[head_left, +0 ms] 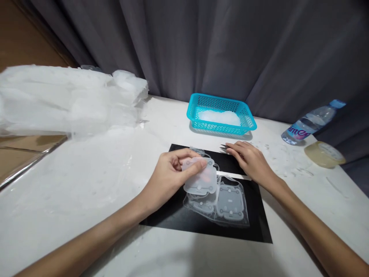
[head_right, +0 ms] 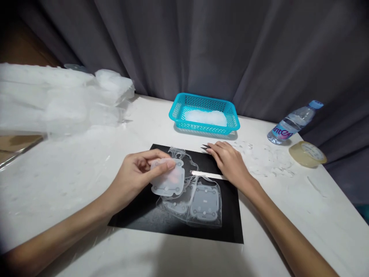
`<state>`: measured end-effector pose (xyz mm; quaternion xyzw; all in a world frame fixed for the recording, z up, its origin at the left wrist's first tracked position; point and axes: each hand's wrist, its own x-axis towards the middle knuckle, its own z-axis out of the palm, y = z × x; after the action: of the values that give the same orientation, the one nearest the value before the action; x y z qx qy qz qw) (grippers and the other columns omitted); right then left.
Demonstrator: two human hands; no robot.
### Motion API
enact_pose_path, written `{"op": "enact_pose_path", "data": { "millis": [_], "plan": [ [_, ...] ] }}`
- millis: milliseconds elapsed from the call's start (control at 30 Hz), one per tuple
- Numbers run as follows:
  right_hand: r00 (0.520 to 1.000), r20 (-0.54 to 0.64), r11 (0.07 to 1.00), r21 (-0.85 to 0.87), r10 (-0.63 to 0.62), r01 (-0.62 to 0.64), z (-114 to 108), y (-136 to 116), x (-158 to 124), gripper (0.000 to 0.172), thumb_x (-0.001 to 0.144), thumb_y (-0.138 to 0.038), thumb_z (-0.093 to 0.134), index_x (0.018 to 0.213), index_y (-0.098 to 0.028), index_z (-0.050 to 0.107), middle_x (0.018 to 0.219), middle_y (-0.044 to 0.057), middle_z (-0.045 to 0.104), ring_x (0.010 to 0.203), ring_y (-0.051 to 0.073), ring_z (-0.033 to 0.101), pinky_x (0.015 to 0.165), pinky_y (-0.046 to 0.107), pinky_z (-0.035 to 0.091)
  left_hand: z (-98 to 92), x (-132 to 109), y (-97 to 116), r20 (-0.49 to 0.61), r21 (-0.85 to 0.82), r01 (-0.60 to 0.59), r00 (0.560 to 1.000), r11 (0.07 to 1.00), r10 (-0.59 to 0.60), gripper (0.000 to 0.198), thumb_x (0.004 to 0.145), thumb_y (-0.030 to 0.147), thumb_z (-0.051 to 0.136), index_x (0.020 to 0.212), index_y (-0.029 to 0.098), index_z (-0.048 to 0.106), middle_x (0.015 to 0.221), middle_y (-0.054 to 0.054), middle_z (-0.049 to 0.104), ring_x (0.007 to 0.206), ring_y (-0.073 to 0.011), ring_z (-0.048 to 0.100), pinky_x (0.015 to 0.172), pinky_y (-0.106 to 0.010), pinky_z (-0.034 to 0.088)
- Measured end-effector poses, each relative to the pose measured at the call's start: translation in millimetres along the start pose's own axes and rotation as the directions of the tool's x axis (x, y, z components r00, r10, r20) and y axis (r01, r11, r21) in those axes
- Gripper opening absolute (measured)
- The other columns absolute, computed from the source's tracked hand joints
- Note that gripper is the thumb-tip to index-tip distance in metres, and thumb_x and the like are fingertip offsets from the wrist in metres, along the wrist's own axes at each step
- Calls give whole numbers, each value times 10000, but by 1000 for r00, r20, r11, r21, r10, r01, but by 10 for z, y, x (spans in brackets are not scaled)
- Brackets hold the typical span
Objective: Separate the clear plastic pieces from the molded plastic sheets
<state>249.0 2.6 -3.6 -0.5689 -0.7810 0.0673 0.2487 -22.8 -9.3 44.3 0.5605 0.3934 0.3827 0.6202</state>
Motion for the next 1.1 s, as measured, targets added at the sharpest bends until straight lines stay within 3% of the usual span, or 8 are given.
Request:
{"op": "enact_pose_path", "data": {
  "millis": [100, 233, 567, 1100],
  "plan": [
    [999, -43, 991, -134, 2, -7, 119, 168, -25, 395, 1084, -400, 409, 1243, -197, 707, 1119, 142, 679, 1055, 310, 657, 852, 423, 542, 5, 2, -7, -8, 7, 7, 1000, 1000, -7, 231, 842, 358, 830, 857, 141, 753, 714, -30, 763, 592, -139, 697, 536, -180, 540],
    [997, -79, 984, -177, 14, -28, 152, 238, -42, 410, 1082, -418, 400, 1227, -188, 708, 1105, 140, 616, 963, 282, 654, 781, 394, 546, 22, -1, 1, -10, 7, 10, 1000, 1000, -10, 242, 838, 367, 834, 862, 145, 739, 710, -15, 742, 585, -125, 675, 522, -169, 522],
    [993, -77, 942, -332, -86, 56, 234, 317, -33, 404, 1092, -349, 339, 1255, -150, 650, 1053, 159, 584, 951, 297, 575, 813, 423, 518, 20, 6, -21, 24, 18, 21, 999, 1000, -21, 247, 858, 375, 822, 888, 148, 728, 722, -13, 733, 593, -108, 650, 524, -156, 502],
    [993, -55, 936, -341, -107, 82, 272, 280, -23, 405, 1087, -301, 297, 1319, -158, 597, 1066, 169, 561, 978, 314, 532, 850, 463, 509, 43, -16, 10, 98, -10, 51, 994, 999, -50, 272, 884, 408, 784, 909, 156, 683, 726, -19, 709, 584, -123, 630, 517, -182, 498]
  ]
}}
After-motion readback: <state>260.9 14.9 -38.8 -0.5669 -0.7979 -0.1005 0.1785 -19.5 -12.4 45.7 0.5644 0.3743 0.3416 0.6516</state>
